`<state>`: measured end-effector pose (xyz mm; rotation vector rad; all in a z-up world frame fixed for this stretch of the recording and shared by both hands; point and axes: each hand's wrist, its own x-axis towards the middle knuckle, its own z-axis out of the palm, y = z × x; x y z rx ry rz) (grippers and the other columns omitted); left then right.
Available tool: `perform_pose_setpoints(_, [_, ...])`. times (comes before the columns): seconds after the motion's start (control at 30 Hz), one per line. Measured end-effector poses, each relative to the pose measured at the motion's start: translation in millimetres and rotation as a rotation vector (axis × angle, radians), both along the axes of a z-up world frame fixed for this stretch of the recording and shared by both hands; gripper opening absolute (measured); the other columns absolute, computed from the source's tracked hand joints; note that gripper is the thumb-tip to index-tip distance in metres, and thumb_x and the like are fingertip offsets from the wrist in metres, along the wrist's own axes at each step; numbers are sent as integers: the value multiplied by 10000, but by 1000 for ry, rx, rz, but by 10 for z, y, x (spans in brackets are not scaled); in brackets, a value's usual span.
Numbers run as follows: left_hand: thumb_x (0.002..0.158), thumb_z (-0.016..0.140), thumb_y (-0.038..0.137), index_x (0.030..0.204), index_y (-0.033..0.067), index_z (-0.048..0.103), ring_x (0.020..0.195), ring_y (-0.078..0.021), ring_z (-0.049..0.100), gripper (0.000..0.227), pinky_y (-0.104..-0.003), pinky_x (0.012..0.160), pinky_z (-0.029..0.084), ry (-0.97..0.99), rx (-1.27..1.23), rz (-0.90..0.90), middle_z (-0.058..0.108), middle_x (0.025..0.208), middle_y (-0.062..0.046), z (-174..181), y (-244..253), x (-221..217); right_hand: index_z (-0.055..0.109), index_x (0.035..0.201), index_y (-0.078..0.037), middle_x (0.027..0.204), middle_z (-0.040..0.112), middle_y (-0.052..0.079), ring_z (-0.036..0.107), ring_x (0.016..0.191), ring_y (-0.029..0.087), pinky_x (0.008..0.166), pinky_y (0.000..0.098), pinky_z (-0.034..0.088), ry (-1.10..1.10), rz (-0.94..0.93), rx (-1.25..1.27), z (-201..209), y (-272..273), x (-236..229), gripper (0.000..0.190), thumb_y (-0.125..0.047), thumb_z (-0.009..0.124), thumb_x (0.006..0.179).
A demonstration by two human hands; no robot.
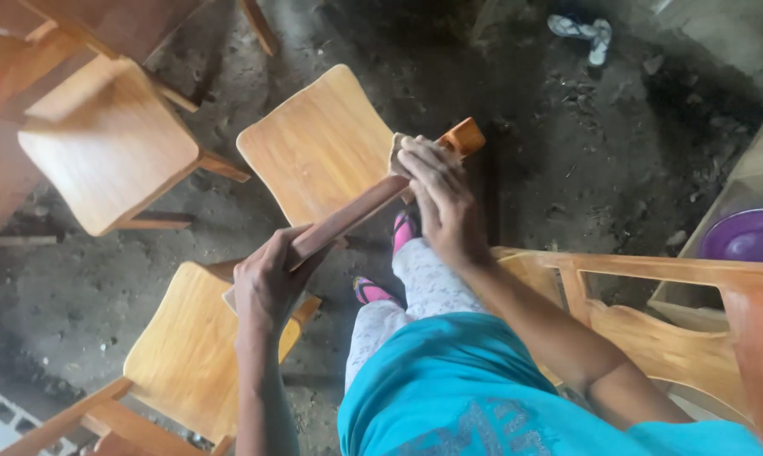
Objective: The person sands the wooden frame of a chair using a piece of sandpaper. They work on the seat frame, backrest, and legs, frequently adjusting the sandpaper and repositioning the chair to access different surfaces.
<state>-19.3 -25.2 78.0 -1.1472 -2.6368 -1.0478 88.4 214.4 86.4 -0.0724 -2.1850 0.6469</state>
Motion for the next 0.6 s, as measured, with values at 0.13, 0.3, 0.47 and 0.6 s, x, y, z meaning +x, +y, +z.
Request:
perform_pose_setpoints(0.13, [810,872,289,1099,282,750,761,-258,749,314,-381,690,588,-37,2,14,762,814,9,-42,-52,8,746,1220,-101,1251,728,97,679,1209,268,1113,414,435,-34,15,79,7,-528,0,247,-163,603,1027])
perform_pose_setpoints(0.3, [796,880,291,1088,272,753,751,-259,753,319,-392,667,586,-35,-17,56,771,806,-4,3,-59,64,700,1292,-80,1380,681,106,624,1316,271,1144,398,414,-20,40,72,-14,-77,20,288,-141,527,1071])
perform_pose_setpoints(0.47, [815,857,353,1113,236,730,601,-159,679,345,-329,533,469,-147,-110,8,713,716,5,-50,-102,4,530,1438,49,1492,555,223,531,1426,378,1214,446,411,-164,72,-135,-133,250,125,356,-65,421,1118])
perform_pose_setpoints(0.6, [596,878,185,1201,287,710,715,-188,730,636,-321,598,508,-220,-170,-17,785,880,11,-90,-197,-67,483,1477,23,1554,493,221,494,1471,380,1244,449,383,-183,104,-118,-189,337,204,392,-130,420,1121])
